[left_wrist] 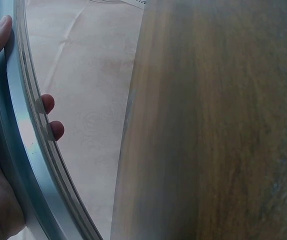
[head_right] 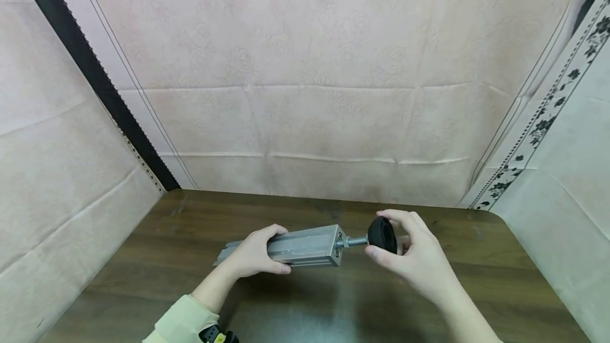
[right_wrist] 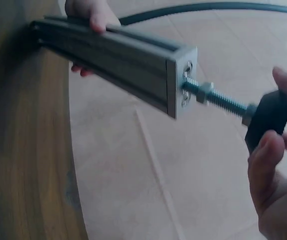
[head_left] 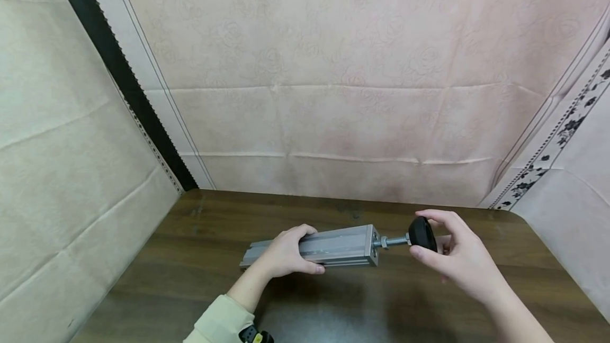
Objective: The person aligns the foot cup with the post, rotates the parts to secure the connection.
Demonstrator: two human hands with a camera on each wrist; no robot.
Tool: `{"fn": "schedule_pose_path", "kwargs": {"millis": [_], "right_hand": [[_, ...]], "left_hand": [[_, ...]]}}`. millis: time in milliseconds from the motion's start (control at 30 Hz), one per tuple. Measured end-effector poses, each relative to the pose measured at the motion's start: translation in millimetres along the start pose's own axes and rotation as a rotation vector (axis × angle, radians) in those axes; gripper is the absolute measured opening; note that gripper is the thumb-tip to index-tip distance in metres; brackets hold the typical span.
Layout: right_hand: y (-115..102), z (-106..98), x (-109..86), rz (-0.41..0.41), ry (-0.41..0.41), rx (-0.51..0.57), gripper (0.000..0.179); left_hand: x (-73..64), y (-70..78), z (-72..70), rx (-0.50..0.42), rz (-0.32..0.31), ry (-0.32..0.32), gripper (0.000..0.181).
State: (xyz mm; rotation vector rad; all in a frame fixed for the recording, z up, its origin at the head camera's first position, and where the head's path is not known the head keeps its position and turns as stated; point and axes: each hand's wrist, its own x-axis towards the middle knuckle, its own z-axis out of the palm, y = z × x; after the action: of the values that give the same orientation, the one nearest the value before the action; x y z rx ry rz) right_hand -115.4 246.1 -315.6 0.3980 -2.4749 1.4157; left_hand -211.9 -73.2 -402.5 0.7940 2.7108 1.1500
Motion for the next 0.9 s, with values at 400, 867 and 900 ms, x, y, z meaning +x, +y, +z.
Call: {"fn": "schedule_pose_path", "kwargs": {"millis": [400, 867, 900], "right_hand": [[-21.6, 3.3, 2.2, 0.266, 0.003, -0.120, 0.047], [1.6, -14.1, 2.7, -0.334, -0.227, 0.040, 0.093], [4.7, -14.7, 4.1, -0.375, -0.236, 0.039, 0.092]], "left_hand": [[0.5, -0.3, 1.0, 0.018, -0.010, 0.007, 0.075], [1.1, -0.4, -1.8, -0.041, -0.014, 0.014, 0.072], [0.9, -0.7, -2.1, -0.046, -0.016, 0.009, 0.073]]}}
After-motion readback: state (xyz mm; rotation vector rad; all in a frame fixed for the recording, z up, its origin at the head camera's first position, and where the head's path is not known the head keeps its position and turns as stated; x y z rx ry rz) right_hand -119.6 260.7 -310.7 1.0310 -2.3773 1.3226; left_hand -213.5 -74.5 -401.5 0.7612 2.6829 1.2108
